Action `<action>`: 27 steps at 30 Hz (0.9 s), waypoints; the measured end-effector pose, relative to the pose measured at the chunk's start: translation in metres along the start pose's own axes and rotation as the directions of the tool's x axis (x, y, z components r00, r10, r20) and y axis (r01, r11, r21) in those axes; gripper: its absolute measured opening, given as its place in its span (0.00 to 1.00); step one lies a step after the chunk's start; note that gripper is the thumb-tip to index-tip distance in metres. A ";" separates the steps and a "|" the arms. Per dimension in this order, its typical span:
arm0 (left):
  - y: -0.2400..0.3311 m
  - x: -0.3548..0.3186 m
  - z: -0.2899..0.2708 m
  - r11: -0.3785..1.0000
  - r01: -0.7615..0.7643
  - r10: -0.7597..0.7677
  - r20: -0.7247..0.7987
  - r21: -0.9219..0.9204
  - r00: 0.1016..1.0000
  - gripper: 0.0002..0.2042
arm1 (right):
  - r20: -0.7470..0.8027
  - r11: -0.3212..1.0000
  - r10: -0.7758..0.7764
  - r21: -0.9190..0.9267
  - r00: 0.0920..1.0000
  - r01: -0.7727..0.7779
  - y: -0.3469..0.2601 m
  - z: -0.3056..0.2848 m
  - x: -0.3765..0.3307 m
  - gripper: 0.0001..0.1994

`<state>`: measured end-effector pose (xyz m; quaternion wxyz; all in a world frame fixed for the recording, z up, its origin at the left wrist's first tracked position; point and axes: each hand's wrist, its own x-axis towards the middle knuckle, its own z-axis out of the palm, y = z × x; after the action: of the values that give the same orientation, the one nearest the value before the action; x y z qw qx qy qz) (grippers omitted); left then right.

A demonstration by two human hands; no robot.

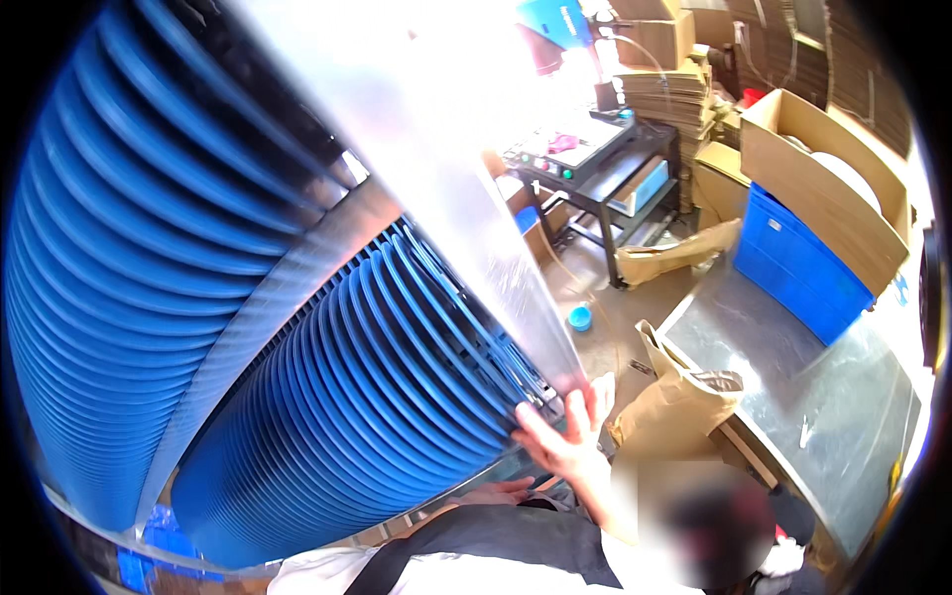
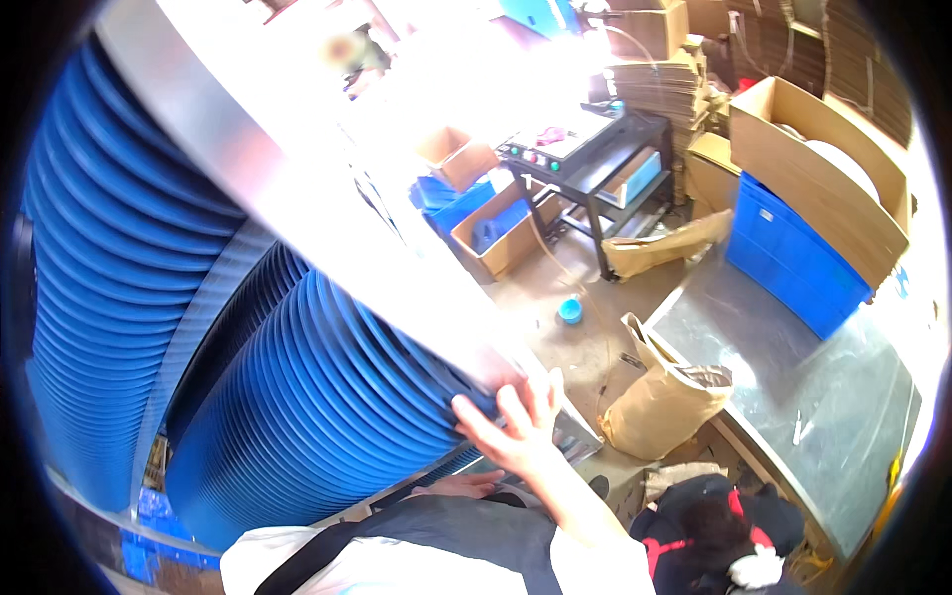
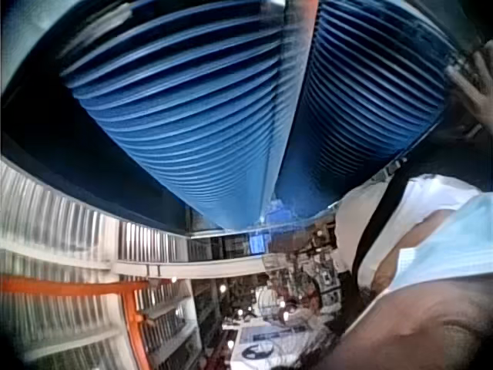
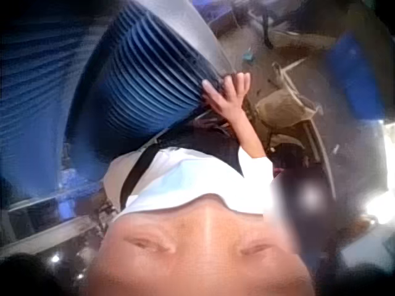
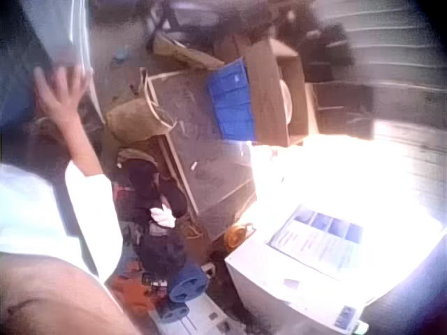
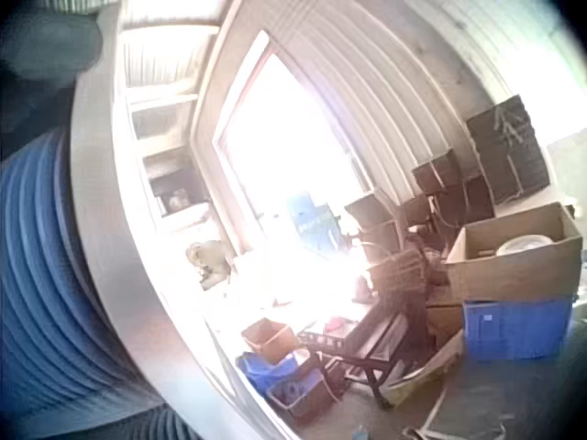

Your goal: The person repeatedly picks up blue plastic spools from a wooden board and stacks them onto a metal rack. The person handles the spools one at a time, placing them into the rack's slots.

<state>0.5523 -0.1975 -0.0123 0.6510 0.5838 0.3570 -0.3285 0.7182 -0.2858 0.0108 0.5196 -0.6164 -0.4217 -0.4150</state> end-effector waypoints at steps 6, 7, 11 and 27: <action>0.025 0.010 0.010 0.999 -0.026 0.028 -0.030 0.045 0.999 0.27 | 0.035 0.997 -0.031 0.075 0.999 0.028 0.013 -0.005 -0.009 0.16; 0.029 0.010 0.010 0.998 -0.024 0.025 -0.034 0.054 0.999 0.27 | 0.028 0.997 -0.035 0.068 0.999 0.033 0.014 -0.005 -0.008 0.16; 0.036 0.014 0.007 0.998 -0.012 0.015 -0.048 0.061 0.999 0.27 | 0.064 0.992 -0.117 0.047 0.991 0.114 0.021 0.000 -0.014 0.19; -0.086 0.056 -0.030 0.919 -0.197 0.203 0.019 0.341 0.979 0.28 | -0.010 1.000 -0.018 0.020 1.000 0.018 0.012 0.006 -0.020 0.17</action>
<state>0.5063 -0.1772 -0.1070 0.5671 0.7239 0.2384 -0.3123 0.7236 -0.2830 -0.0123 0.5241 -0.6052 -0.4288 -0.4186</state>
